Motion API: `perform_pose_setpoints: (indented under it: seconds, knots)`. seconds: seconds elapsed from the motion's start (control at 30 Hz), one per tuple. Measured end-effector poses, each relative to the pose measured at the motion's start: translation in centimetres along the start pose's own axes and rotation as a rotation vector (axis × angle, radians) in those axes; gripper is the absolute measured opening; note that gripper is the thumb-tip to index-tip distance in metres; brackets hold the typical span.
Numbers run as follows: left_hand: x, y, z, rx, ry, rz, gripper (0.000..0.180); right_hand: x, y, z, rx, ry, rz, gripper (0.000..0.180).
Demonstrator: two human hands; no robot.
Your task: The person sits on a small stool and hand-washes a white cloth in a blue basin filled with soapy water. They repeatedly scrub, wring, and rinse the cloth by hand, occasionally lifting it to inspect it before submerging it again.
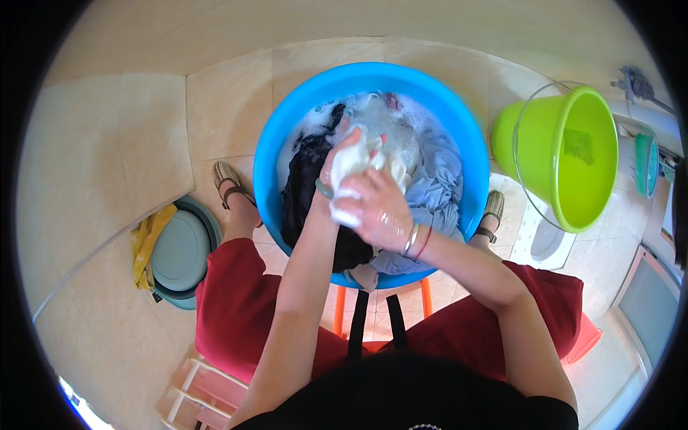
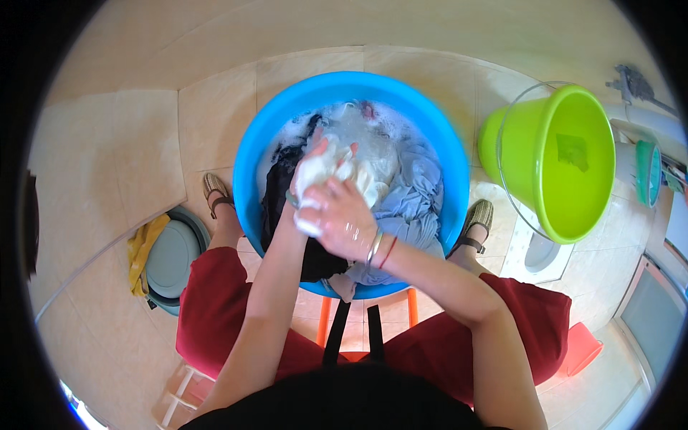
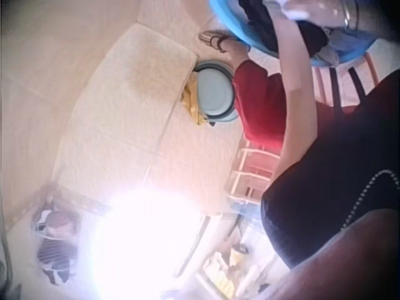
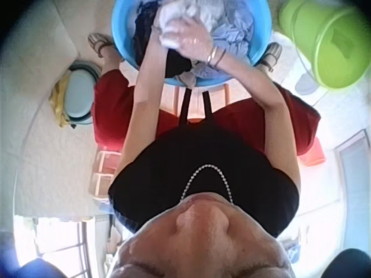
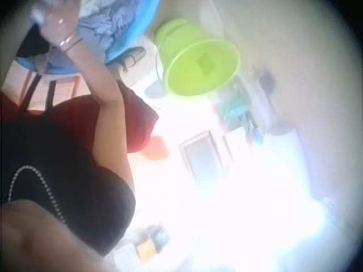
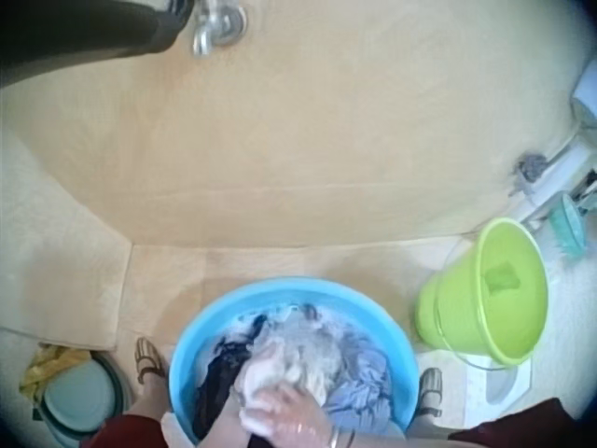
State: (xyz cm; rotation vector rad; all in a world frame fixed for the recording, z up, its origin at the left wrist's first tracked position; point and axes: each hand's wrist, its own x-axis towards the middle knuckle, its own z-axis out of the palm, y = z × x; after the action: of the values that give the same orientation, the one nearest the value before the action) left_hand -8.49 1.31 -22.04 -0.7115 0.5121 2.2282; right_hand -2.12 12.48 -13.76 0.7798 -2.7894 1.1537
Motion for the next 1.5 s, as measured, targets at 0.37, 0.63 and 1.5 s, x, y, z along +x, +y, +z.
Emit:
perform_pose_setpoints:
  seconds: [0.37, 0.63, 1.5]
  knots:
    - [-7.9, -3.0, 5.4, -0.283, -0.541, 0.059, 0.03, 0.7, -7.2, -2.0, -0.073, 0.512, 0.109, 0.03]
    - [-8.2, -3.4, 5.4, -0.32, -0.471, -0.016, 0.028, 1.2, -7.0, -3.2, 0.054, 0.639, 0.111, 0.02]
    - [-12.9, 2.2, 0.4, 0.445, 0.335, 0.639, 0.036, -9.9, 5.1, -6.2, 1.439, 0.749, 0.915, 0.041]
